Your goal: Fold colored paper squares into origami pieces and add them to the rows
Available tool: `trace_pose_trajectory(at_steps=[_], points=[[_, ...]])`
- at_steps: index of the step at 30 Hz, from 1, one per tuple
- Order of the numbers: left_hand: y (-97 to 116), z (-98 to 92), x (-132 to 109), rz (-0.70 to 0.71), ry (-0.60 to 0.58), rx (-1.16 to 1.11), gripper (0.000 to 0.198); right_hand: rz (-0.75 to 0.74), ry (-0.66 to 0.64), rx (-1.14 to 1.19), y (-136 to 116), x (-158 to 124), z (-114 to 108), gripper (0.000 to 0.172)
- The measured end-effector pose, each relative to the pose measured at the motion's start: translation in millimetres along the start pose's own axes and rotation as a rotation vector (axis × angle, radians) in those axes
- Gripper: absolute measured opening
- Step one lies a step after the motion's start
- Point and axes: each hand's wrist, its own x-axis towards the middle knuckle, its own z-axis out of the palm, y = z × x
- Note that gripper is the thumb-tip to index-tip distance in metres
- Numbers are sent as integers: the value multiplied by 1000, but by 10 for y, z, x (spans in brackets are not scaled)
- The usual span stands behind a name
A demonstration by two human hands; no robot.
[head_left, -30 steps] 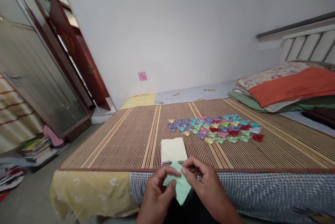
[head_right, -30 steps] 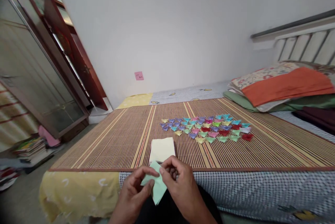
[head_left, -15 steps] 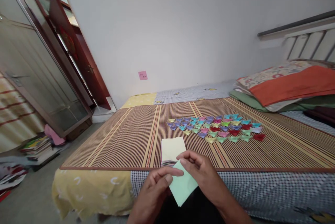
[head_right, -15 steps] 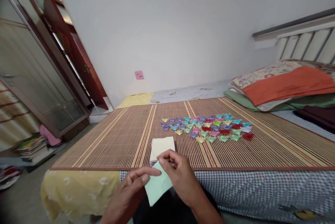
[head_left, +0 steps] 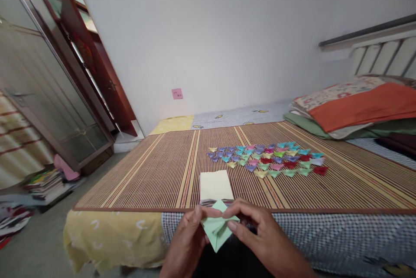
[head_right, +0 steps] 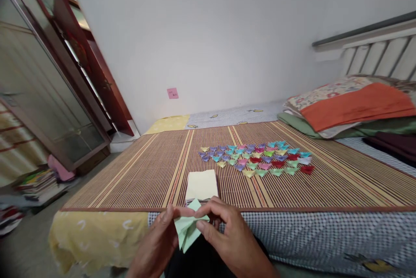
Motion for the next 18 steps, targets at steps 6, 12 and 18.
trace_pose_trajectory(at_steps=[6,12,18], points=[[-53,-65,8,60,-8,165,41,-2,96,40,-16,17,102,24],[-89,-32,40,132,145,287,29,-31,181,34,31,26,205,30],[-162,1,66,171,279,314,39,-79,213,10,86,54,245,28]])
